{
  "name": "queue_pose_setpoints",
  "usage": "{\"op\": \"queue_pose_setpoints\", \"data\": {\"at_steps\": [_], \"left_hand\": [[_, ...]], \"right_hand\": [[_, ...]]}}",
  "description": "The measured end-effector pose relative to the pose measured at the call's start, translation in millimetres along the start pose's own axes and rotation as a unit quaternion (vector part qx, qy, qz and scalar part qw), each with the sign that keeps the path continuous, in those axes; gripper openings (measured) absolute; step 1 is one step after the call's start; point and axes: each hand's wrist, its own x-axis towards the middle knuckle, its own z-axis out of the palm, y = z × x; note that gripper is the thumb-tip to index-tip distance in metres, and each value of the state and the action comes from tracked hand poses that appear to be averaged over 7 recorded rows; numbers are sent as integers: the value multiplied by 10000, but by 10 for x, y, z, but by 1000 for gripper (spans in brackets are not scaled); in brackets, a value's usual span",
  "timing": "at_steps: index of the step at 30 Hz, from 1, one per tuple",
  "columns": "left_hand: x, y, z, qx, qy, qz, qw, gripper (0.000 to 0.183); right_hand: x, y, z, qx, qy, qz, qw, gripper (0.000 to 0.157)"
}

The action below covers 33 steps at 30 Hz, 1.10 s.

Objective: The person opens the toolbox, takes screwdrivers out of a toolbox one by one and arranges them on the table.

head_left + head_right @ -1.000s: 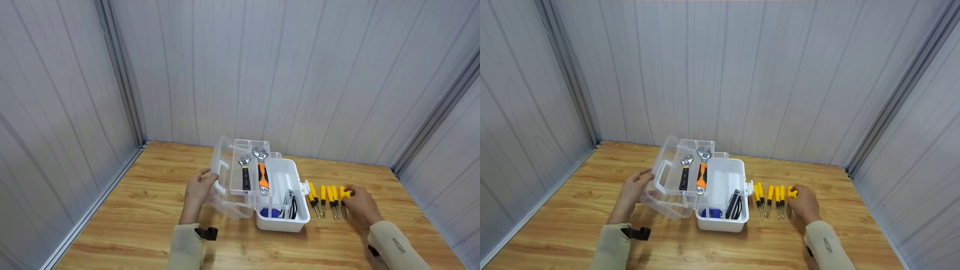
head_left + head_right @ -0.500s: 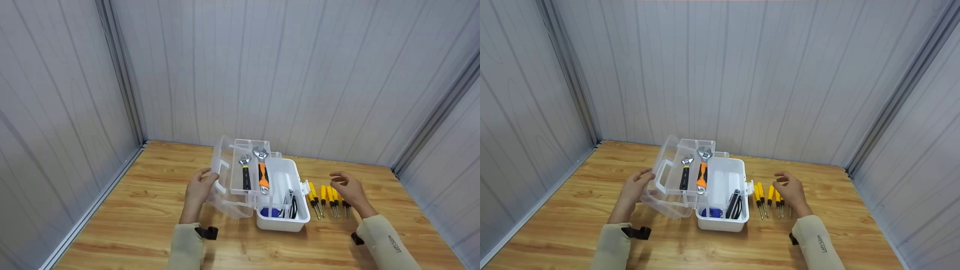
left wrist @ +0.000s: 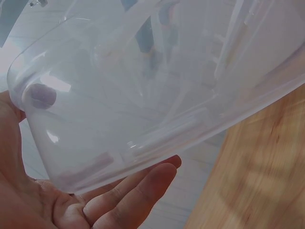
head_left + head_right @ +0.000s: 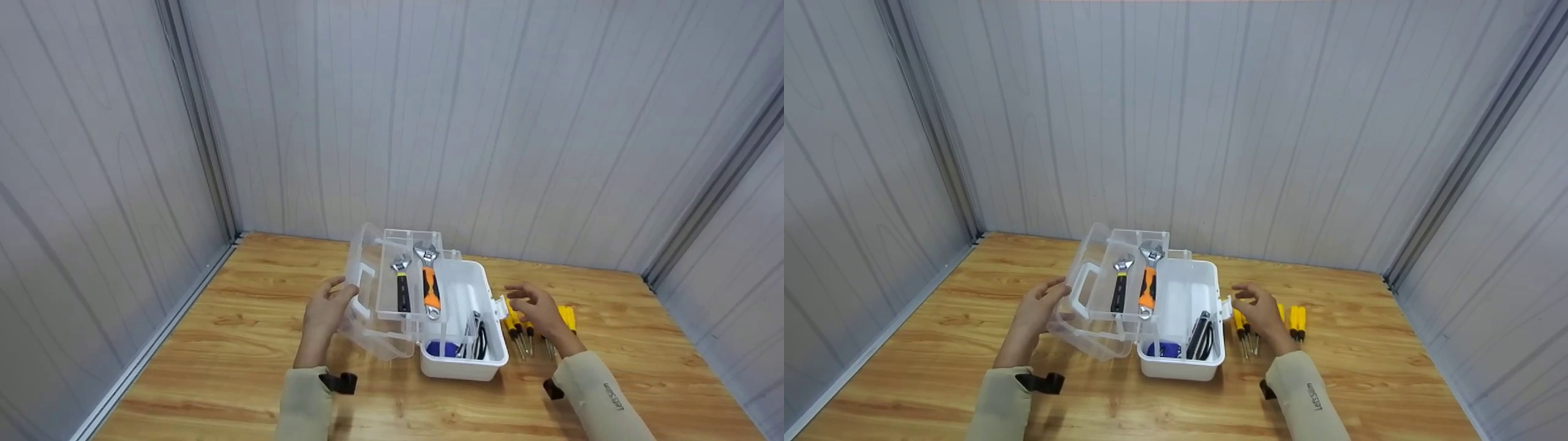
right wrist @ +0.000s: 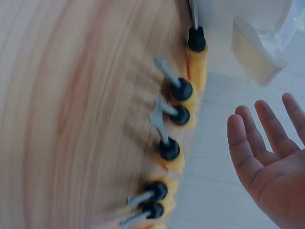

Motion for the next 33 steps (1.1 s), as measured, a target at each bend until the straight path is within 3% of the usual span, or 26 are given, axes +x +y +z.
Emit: {"op": "queue_pose_setpoints", "data": {"at_steps": [6, 9, 16, 23, 33], "left_hand": [[11, -26, 1, 37, -22, 37, 10000, 54], [14, -43, 3, 76, -25, 94, 9999, 52], [19, -38, -7, 244, 4, 234, 9994, 49], [13, -31, -19, 187, 60, 400, 9990, 45], [18, -28, -30, -33, -20, 742, 9972, 43]], "right_hand": [[-90, -193, 100, 416, -287, 339, 9981, 43], [-171, -300, 148, 463, -360, 314, 9978, 42], [22, 64, 303, 459, -41, 387, 9982, 43], [59, 42, 332, 802, -315, 352, 9957, 49], [96, 131, 374, 997, -246, 491, 9935, 48]]}}
